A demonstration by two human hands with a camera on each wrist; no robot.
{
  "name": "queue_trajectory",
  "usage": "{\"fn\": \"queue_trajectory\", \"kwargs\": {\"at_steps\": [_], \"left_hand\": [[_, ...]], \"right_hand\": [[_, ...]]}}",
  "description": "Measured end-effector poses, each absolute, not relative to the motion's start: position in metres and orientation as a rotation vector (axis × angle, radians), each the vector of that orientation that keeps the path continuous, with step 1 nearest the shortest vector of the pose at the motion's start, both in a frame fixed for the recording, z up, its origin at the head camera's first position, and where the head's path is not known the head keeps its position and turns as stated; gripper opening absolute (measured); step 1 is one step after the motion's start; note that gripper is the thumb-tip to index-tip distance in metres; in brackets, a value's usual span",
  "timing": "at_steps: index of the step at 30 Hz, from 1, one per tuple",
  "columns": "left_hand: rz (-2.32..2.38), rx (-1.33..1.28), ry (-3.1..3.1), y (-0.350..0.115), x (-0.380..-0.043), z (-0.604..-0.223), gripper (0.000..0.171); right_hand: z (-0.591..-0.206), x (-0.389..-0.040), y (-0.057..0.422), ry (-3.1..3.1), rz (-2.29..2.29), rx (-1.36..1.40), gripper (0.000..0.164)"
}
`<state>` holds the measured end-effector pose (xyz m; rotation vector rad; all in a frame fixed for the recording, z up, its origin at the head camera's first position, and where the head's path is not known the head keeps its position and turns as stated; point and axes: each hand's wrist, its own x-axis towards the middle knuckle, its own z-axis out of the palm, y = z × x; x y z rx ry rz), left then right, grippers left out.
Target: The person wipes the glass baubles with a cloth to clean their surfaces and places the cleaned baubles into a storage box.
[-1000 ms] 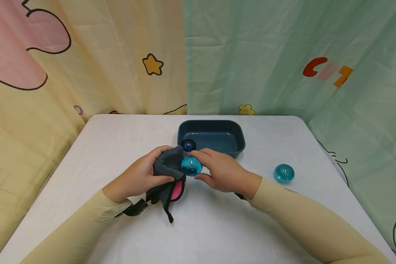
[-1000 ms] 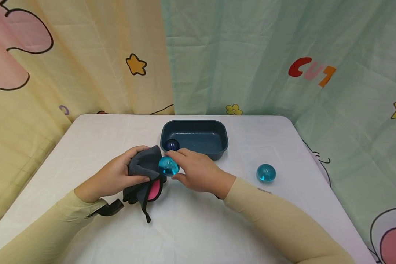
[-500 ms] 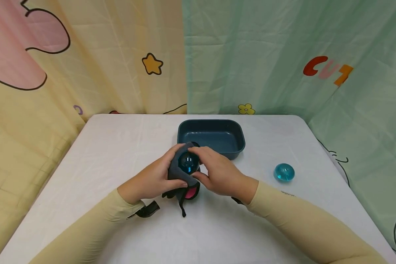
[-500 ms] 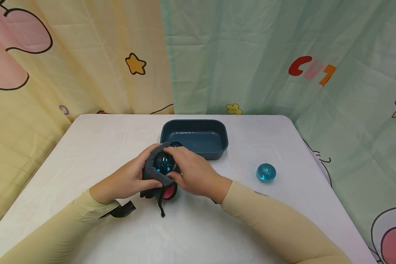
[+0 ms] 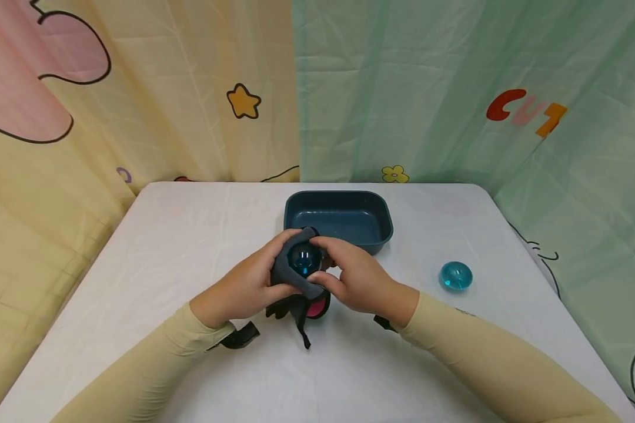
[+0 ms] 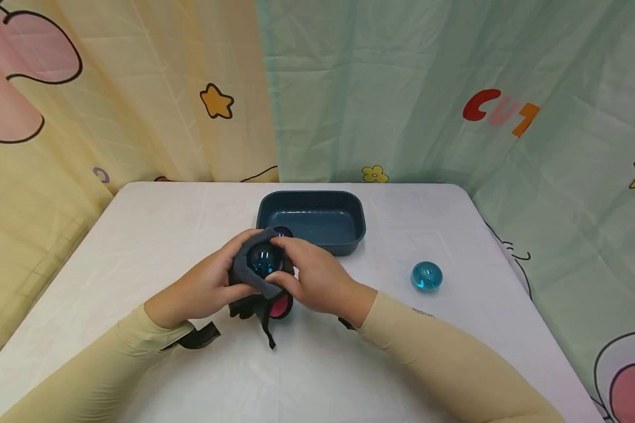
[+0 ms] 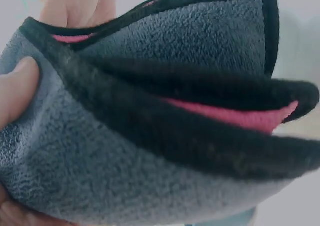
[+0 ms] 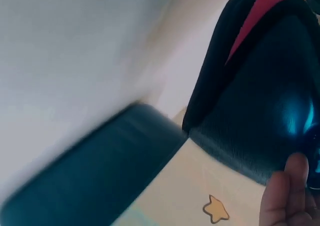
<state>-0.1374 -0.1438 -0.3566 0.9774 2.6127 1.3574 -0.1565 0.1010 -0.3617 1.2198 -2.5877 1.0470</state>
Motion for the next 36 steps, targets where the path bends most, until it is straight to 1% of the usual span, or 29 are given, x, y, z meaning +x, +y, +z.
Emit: {"fn": "queue_trajectory", "kwargs": {"at_steps": [5,8,11,15,19,21,23,25,29,31,32,36], "left_hand": [[1.359,0.967,2.628,-0.141,-0.134,-0.354,0.085],[1.368,0.954,2.617,-0.142,-0.132,-0.354,0.085],[1.379,0.965,2.596,-0.144,-0.132,-0.356,0.086],[1.436,0.991,2.543,-0.146,-0.134,-0.358,0.087],[1.465,1.003,2.493,-0.144,-0.134,-0.357,0.085],[1.45,1.008,2.496,-0.143,-0.133,-0.356,0.085],[1.429,1.013,2.522,-0.142,-0.132,-0.355,0.085],[1.402,1.019,2.557,-0.14,-0.131,-0.353,0.085],[1.357,1.023,2.613,-0.138,-0.129,-0.352,0.085],[1.357,1.016,2.627,-0.138,-0.128,-0.351,0.085],[1.365,1.018,2.625,-0.138,-0.129,-0.352,0.085],[1.417,1.027,2.607,-0.141,-0.131,-0.352,0.085]], "right_hand": [[-0.362,-0.155,0.101,-2.614,1.377,1.149,0.051],[-0.361,-0.154,0.101,-2.611,1.435,1.136,0.051],[-0.357,-0.152,0.103,-2.627,1.262,1.2,0.057],[-0.354,-0.153,0.106,-2.622,0.824,1.329,0.065],[-0.352,-0.154,0.109,-2.574,0.523,1.364,0.065],[-0.352,-0.154,0.11,-2.572,0.506,1.355,0.065],[-0.352,-0.152,0.111,-2.602,0.577,1.339,0.066],[-0.351,-0.15,0.112,-2.671,0.742,1.311,0.063],[-0.351,-0.147,0.11,-2.747,1.154,1.218,0.046],[-0.352,-0.146,0.109,-2.727,1.274,1.179,0.043],[-0.353,-0.145,0.108,-2.707,1.288,1.175,0.044],[-0.353,-0.141,0.108,-2.656,1.123,1.23,0.061]]}}
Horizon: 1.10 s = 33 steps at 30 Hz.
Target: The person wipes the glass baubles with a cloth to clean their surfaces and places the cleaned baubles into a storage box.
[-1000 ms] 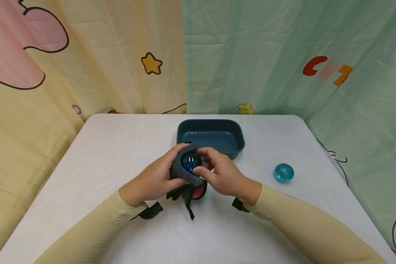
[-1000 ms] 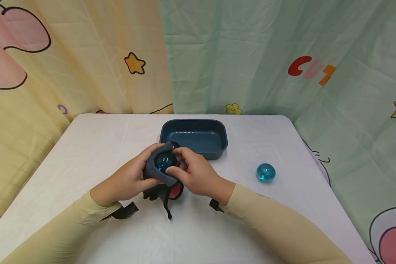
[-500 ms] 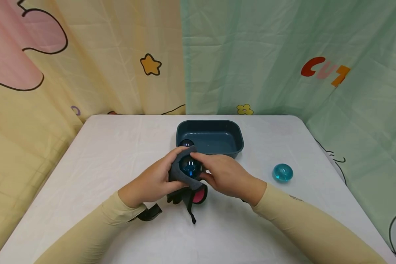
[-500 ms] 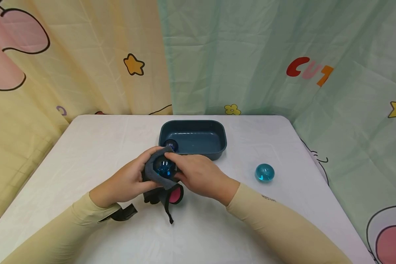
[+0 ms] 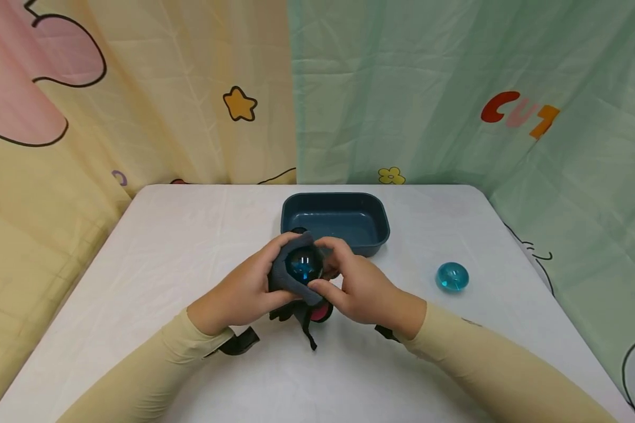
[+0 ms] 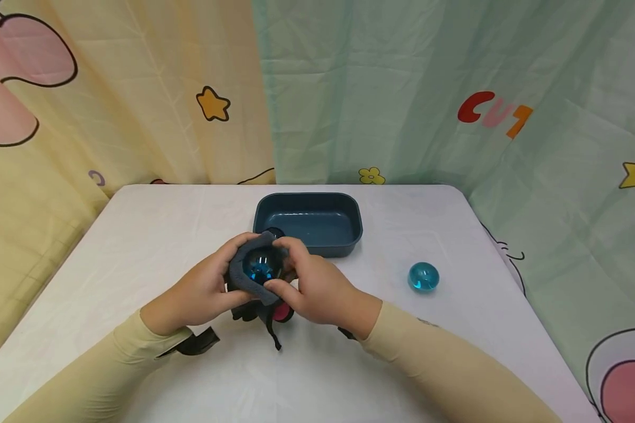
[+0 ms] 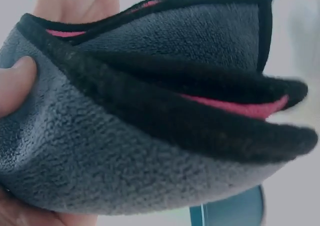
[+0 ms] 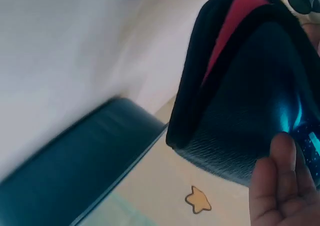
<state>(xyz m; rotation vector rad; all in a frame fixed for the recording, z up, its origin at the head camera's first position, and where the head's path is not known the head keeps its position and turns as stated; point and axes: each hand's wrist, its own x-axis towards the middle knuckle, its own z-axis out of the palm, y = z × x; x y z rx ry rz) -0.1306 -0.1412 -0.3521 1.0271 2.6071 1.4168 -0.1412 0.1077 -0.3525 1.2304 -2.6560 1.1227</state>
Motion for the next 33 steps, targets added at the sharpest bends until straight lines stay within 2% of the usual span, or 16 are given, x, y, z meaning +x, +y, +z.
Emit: {"fn": "queue_trajectory", "kwargs": {"at_steps": [7,10,13,17,19,27,30,33], "left_hand": [[1.406,1.019,2.603,-0.1418,-0.1305,-0.3524,0.086],[1.376,0.996,2.626,-0.14,-0.1289,-0.3525,0.086],[1.352,0.973,2.638,-0.1387,-0.1272,-0.3522,0.086],[1.329,0.966,2.637,-0.1376,-0.1263,-0.3516,0.085],[1.329,0.977,2.643,-0.1379,-0.1267,-0.3518,0.086],[1.443,1.015,2.581,-0.1411,-0.1303,-0.3542,0.085],[1.445,1.013,2.567,-0.1405,-0.1292,-0.3531,0.085],[1.42,1.006,2.573,-0.1387,-0.1278,-0.3522,0.085]], "right_hand": [[-0.3508,-0.1435,0.1078,-2.564,0.528,1.266,0.063],[-0.3519,-0.1448,0.1086,-2.557,0.471,1.262,0.062],[-0.3522,-0.1452,0.11,-2.683,0.717,1.265,0.059],[-0.3519,-0.1459,0.1113,-2.858,1.315,1.158,0.046],[-0.3518,-0.1455,0.1108,-2.857,1.431,1.13,0.043],[-0.3526,-0.1435,0.1095,-2.637,0.783,1.318,0.066],[-0.3531,-0.1452,0.111,-2.537,0.6,1.332,0.066],[-0.3529,-0.1458,0.1122,-2.57,0.639,1.307,0.065]]}}
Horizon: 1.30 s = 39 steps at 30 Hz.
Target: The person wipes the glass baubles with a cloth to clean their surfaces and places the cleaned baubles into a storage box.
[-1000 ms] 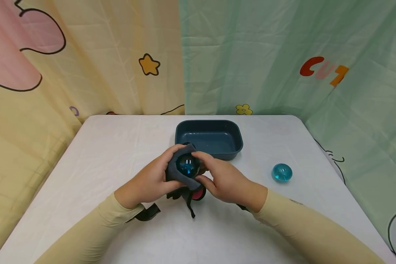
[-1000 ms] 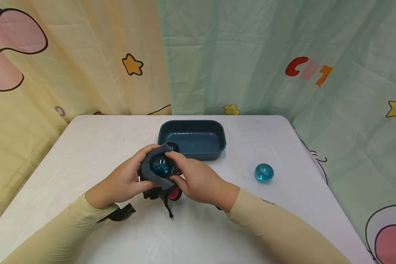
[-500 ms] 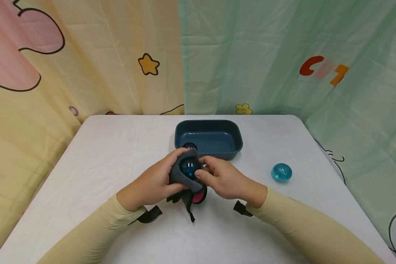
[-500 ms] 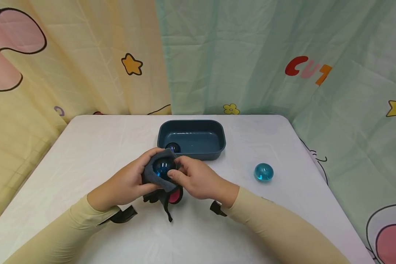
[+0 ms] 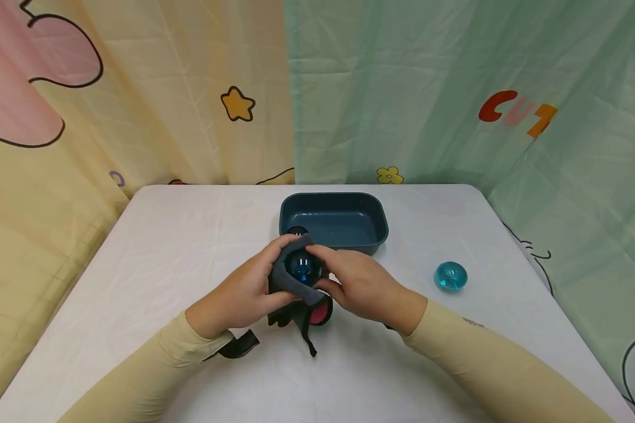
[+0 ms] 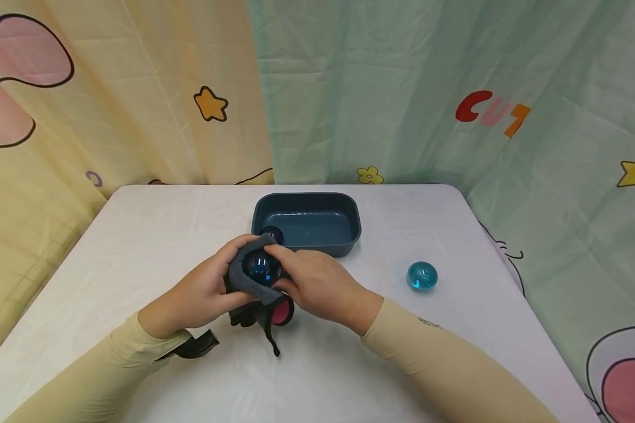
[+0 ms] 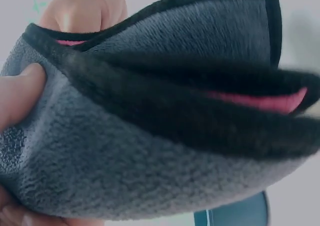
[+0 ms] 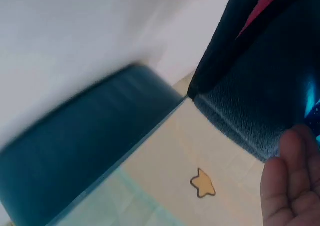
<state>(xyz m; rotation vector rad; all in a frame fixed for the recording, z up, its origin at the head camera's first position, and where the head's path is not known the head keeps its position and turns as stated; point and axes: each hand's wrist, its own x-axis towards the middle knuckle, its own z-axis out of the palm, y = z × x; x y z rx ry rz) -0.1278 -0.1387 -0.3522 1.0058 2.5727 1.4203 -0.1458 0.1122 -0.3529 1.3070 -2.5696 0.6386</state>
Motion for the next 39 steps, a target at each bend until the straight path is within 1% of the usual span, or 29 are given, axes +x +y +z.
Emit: {"fn": "queue_trajectory", "kwargs": {"at_steps": [3,6,9,10,11,15,17,22,26,28,30,34,36,37,39], "left_hand": [[1.399,0.986,2.586,-0.137,-0.1266,-0.3513,0.084],[1.375,0.983,2.595,-0.1359,-0.1259,-0.3512,0.084],[1.373,0.999,2.596,-0.136,-0.1258,-0.3517,0.084],[1.38,1.008,2.592,-0.1363,-0.126,-0.3519,0.084],[1.389,1.015,2.59,-0.1368,-0.1263,-0.3521,0.084],[1.437,1.028,2.569,-0.1396,-0.1277,-0.3521,0.085],[1.445,1.029,2.563,-0.1409,-0.128,-0.3517,0.085],[1.42,1.018,2.563,-0.1401,-0.1261,-0.3504,0.085],[1.381,1.007,2.586,-0.1367,-0.1231,-0.3483,0.083],[1.37,1.005,2.597,-0.1357,-0.1222,-0.3478,0.082],[1.371,1.002,2.598,-0.1354,-0.1217,-0.3479,0.082],[1.351,0.995,2.603,-0.1346,-0.1212,-0.3483,0.082],[1.345,0.999,2.607,-0.135,-0.1212,-0.3485,0.082],[1.348,1.001,2.608,-0.1354,-0.1215,-0.3488,0.083],[1.369,1.011,2.608,-0.1364,-0.1226,-0.3493,0.084]], "right_hand": [[-0.3524,-0.1457,0.1128,-2.731,0.952,1.255,0.059],[-0.3531,-0.1456,0.1123,-2.834,1.324,1.145,0.042],[-0.3547,-0.1441,0.1114,-2.802,1.418,1.14,0.035],[-0.3555,-0.1432,0.1112,-2.776,1.401,1.159,0.035],[-0.3562,-0.1421,0.1112,-2.753,1.352,1.186,0.039],[-0.3558,-0.1382,0.1109,-2.674,1.152,1.291,0.058],[-0.3546,-0.1373,0.1106,-2.67,1.016,1.305,0.064],[-0.3535,-0.1385,0.109,-2.654,0.691,1.263,0.062],[-0.3568,-0.1405,0.1118,-2.578,0.536,1.274,0.061],[-0.3579,-0.1406,0.1136,-2.598,0.622,1.282,0.062],[-0.3576,-0.1406,0.1145,-2.657,0.821,1.275,0.061],[-0.3579,-0.1415,0.1146,-2.739,1.199,1.211,0.048],[-0.358,-0.141,0.1143,-2.739,1.207,1.195,0.045],[-0.3581,-0.1405,0.1143,-2.726,1.172,1.203,0.046],[-0.3572,-0.1389,0.1146,-2.698,1.061,1.228,0.054]]}}
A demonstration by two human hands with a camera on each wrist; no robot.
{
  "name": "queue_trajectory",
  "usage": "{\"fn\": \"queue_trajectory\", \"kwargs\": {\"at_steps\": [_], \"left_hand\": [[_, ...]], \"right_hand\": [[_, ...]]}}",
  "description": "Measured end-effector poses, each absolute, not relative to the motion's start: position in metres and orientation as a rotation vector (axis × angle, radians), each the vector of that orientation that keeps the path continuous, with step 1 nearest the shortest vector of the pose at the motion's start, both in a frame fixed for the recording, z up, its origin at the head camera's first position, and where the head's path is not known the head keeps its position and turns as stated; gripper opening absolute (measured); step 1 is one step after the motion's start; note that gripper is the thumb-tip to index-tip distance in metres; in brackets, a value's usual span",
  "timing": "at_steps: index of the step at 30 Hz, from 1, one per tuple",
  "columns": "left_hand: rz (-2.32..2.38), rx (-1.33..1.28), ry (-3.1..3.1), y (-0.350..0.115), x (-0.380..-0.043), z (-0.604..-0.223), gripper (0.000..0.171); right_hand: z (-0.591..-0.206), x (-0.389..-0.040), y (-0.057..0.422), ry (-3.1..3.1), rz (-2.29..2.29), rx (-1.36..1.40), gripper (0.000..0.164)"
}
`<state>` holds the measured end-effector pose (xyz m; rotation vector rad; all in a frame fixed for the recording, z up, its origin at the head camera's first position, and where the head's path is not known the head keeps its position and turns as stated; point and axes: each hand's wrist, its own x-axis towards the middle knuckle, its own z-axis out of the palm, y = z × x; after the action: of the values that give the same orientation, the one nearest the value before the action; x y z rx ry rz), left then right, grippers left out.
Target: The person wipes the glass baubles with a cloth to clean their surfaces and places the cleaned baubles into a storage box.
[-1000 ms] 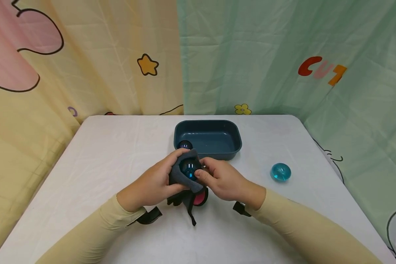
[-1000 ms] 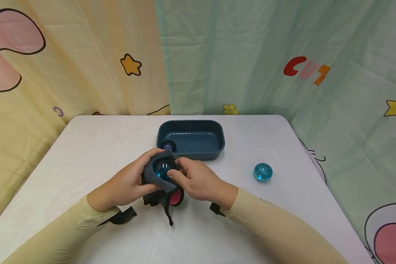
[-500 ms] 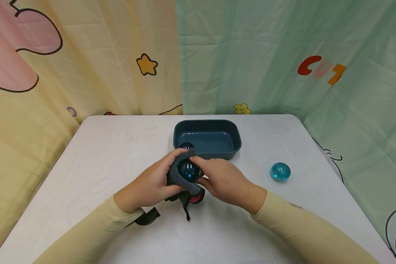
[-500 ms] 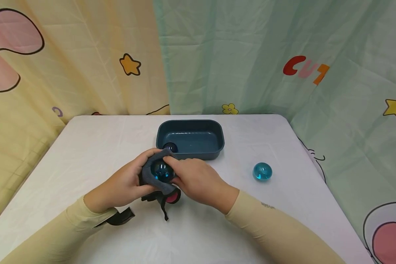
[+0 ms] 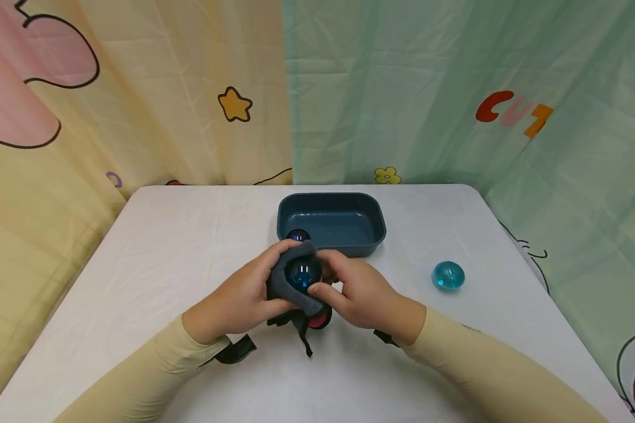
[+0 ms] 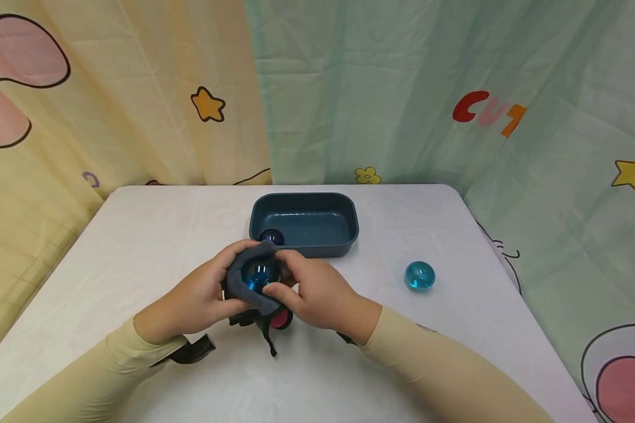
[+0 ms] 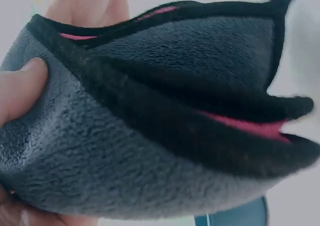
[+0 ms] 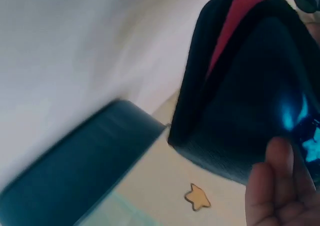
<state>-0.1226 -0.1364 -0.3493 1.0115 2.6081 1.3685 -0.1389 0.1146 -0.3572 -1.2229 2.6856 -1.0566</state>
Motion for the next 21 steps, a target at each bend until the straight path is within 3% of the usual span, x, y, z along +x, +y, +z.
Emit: {"fn": "queue_trajectory", "kwargs": {"at_steps": [4,9,14,21], "left_hand": [[1.456,0.981,2.582,-0.139,-0.125,-0.351,0.09],[1.599,0.922,2.48,-0.14,-0.127,-0.355,0.094],[1.685,0.913,2.371,-0.137,-0.129,-0.359,0.087],[1.654,0.972,2.426,-0.134,-0.127,-0.36,0.083]], "right_hand": [[-0.354,-0.137,0.114,2.76,-0.898,-1.385,0.067],[-0.357,-0.138,0.113,2.86,-0.762,-1.446,0.066],[-0.361,-0.136,0.113,2.879,-0.834,-1.404,0.066],[-0.359,-0.134,0.11,2.558,-1.271,-1.107,0.045]]}}
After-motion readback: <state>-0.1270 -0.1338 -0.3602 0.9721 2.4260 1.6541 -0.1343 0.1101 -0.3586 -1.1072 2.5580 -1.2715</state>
